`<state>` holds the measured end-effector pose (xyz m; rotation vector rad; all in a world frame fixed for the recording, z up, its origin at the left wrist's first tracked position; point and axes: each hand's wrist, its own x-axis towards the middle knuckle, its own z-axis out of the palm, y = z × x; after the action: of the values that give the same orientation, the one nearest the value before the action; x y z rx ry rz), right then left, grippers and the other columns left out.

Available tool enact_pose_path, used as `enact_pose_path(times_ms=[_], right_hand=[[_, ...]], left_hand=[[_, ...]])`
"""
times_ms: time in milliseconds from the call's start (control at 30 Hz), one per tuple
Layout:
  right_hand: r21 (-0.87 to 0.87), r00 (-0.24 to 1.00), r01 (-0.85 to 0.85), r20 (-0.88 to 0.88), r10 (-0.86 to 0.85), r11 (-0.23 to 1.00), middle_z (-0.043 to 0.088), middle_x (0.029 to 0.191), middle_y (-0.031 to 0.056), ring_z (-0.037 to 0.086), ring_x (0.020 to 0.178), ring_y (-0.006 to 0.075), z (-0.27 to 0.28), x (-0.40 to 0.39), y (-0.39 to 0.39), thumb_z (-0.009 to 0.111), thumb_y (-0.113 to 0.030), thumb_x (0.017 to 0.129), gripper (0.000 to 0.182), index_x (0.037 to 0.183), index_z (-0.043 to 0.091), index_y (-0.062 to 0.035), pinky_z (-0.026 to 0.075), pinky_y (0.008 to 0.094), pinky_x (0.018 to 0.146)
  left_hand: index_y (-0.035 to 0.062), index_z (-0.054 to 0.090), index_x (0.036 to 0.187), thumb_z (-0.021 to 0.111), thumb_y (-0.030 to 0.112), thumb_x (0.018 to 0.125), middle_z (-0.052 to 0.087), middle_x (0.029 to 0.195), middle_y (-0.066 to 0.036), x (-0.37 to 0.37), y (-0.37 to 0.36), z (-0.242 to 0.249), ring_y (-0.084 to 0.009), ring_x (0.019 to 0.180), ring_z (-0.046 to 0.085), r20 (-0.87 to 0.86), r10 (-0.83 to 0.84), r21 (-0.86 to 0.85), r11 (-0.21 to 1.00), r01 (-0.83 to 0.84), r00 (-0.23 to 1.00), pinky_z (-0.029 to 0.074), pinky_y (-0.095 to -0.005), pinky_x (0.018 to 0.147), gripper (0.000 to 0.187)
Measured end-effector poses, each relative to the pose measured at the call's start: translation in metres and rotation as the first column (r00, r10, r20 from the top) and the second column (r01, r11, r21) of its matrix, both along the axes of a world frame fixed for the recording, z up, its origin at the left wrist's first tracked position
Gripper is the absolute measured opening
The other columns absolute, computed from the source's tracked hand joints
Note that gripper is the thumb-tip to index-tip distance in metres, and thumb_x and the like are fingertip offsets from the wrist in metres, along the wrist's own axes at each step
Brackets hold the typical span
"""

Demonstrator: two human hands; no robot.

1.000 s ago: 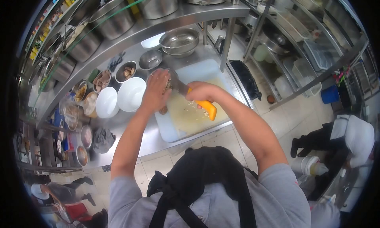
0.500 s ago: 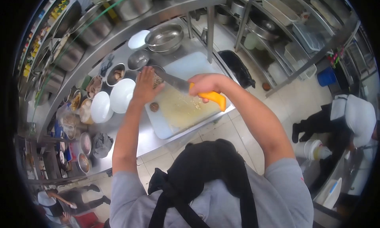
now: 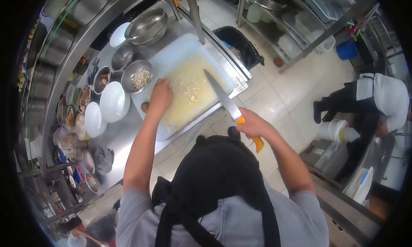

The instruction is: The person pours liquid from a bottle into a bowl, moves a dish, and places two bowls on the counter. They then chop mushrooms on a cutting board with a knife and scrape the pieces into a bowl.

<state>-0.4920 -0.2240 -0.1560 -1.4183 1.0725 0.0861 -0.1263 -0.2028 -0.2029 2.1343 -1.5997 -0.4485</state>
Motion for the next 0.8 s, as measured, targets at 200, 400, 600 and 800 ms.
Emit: enact_pose_path(times_ms=[200,400,600,800], right_hand=[[-0.045,0.996,-0.088,0.022,0.089,0.995,0.061,0.074,0.0123,0.058,0.048,0.0198,-0.007,0.041,-0.013,0.058,-0.004,0.085,0.042,0.125,0.050,0.0021,0.050,0.0339,0.048],[-0.025,0.982,-0.187,0.026,0.188,0.982,0.062,0.078,0.0144,0.059,0.051,0.0205,-0.007,0.073,-0.003,0.057,-0.006,0.087,0.046,0.131,0.046,0.0055,0.050,0.0349,0.050],[-0.017,0.977,-0.210,-0.042,0.210,0.977,0.063,0.083,0.0164,0.060,0.054,0.0206,-0.001,0.092,0.008,0.058,-0.007,0.089,0.048,0.132,0.045,0.0080,0.050,0.0354,0.052],[-0.003,0.958,-0.283,-0.036,0.283,0.959,0.063,0.087,0.0168,0.060,0.055,0.0208,0.009,0.106,0.011,0.058,-0.007,0.089,0.048,0.133,0.045,0.0067,0.051,0.0360,0.052]], left_hand=[[-0.0011,0.067,0.119,0.052,-0.006,0.084,0.063,0.122,-0.018,-0.008,-0.033,0.004,-0.0382,0.120,0.057,0.023,-0.267,-0.051,0.962,0.268,0.963,0.047,-0.0439,0.104,0.038],[-0.0001,0.068,0.116,0.050,-0.008,0.084,0.064,0.117,-0.016,0.001,-0.032,0.009,-0.0354,0.119,0.058,0.053,-0.353,-0.040,0.934,0.355,0.934,0.048,-0.0430,0.103,0.037],[-0.0001,0.067,0.115,0.052,-0.006,0.087,0.065,0.116,-0.017,0.010,-0.010,0.011,-0.0379,0.114,0.060,0.041,-0.293,0.007,0.956,0.293,0.955,0.049,-0.0436,0.099,0.032],[-0.0027,0.066,0.117,0.056,-0.002,0.085,0.063,0.117,-0.021,0.003,0.024,0.016,-0.0396,0.108,0.063,-0.095,-0.144,0.090,0.984,0.153,0.985,0.050,-0.0441,0.096,0.034]])
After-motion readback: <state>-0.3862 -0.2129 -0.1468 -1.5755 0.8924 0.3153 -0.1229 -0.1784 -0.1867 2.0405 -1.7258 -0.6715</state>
